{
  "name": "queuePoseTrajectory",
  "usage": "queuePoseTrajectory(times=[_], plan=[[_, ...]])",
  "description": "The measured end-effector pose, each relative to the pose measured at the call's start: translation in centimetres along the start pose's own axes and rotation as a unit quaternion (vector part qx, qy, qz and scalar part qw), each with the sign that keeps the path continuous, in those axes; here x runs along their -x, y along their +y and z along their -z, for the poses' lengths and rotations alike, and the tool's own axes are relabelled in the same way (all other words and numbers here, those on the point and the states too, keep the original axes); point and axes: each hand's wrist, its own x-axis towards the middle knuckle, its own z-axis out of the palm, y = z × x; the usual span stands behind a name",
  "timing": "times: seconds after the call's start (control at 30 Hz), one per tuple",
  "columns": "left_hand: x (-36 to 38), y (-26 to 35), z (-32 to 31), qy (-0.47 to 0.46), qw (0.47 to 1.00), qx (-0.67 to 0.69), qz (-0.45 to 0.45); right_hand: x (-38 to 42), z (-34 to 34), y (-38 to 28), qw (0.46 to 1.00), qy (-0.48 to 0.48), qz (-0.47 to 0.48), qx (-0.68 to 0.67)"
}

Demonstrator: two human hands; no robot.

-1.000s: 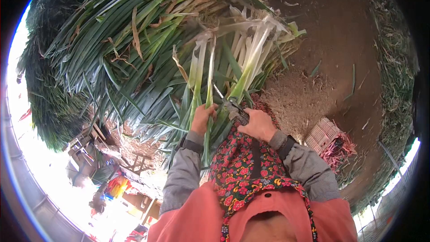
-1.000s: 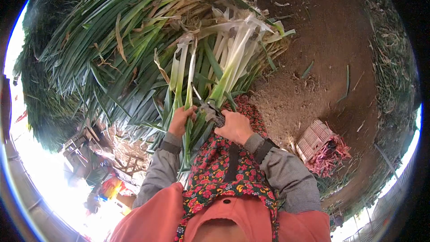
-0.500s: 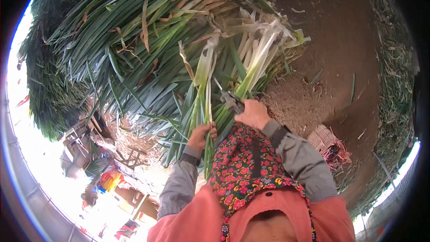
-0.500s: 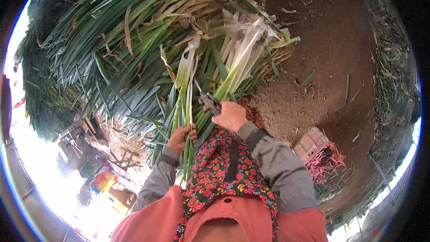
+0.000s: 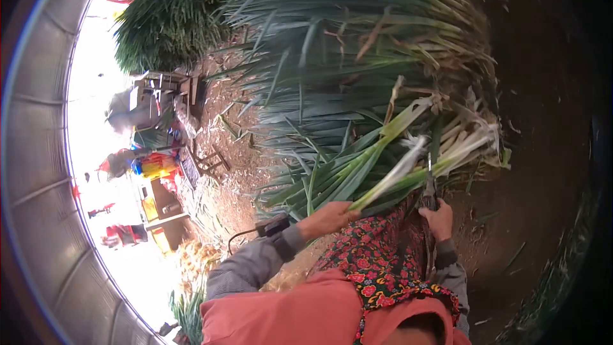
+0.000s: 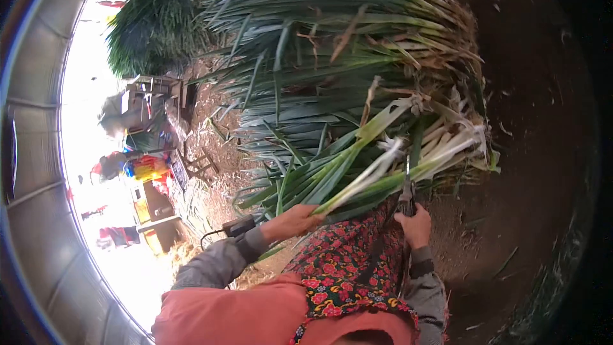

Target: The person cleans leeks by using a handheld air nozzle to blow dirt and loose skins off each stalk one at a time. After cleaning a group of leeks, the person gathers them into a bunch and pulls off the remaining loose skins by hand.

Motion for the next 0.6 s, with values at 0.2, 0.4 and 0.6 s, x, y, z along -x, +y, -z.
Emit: queuePoseTrajectory(times=[0.2, 0.4, 0.6], plan=[[10.8, 12.2, 3.2, 0.105, 0.948, -0.215, -0.208, 1.1, -0.7, 0.6, 0.996, -0.006, 0.077, 0.048], [22.4, 15.1, 17.6, 0.584, 0.618, -0.472, -0.232, 2.6, -0.6, -0.1, 0.988, 0.020, 0.134, 0.080], [26.5, 7.2, 48.2, 0.701, 0.282, -0.639, 0.146, 3.7, 0.8, -2.2, 0.990, 0.056, 0.098, 0.090]])
